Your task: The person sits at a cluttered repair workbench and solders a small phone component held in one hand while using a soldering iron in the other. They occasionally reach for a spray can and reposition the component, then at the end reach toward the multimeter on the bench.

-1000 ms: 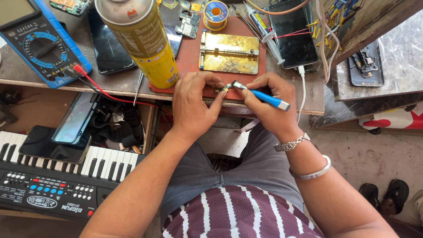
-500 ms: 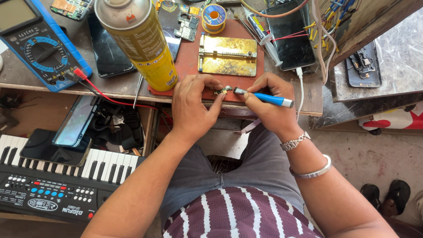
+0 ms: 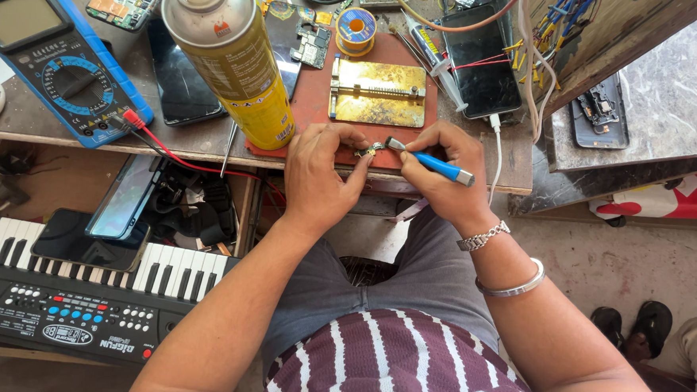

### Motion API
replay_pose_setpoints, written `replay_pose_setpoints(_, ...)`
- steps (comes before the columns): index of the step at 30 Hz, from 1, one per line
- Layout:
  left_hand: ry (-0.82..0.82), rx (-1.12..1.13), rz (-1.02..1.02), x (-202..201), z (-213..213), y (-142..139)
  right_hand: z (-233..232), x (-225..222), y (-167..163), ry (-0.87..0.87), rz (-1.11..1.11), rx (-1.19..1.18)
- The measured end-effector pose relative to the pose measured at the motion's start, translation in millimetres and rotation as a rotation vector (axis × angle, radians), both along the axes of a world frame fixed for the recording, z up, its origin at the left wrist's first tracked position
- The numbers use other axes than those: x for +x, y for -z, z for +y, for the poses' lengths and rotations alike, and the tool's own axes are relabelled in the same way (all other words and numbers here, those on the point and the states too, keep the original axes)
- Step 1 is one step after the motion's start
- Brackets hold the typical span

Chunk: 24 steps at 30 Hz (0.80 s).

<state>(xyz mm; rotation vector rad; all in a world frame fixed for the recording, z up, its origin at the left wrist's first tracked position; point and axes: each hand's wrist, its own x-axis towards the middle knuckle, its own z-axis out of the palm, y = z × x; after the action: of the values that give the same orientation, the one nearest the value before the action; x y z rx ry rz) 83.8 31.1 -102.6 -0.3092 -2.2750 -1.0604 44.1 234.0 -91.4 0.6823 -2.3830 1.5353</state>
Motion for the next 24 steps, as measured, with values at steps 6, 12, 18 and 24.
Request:
replay_pose_setpoints(6,0.002,-0.002,-0.008,0.0,0.2,0.3,-1.8,0.5,0.9,0.001,0.039,0.018)
replay_pose_setpoints(12,0.004,-0.002,0.02,0.0,-0.7,0.5,-0.5,-0.6,2.1,-0.041,-0.036,-0.04)
replay_pose_setpoints(18,0.014,0.001,0.023,0.1,-1.1,1.0,0.7,-1.2,2.4,-0.033,-0.008,-0.041)
replay_pose_setpoints(24,0.002,-0.015,-0.004,0.2,-0.7,0.9,2.6,-0.7,2.2,-0.039,0.018,0.021)
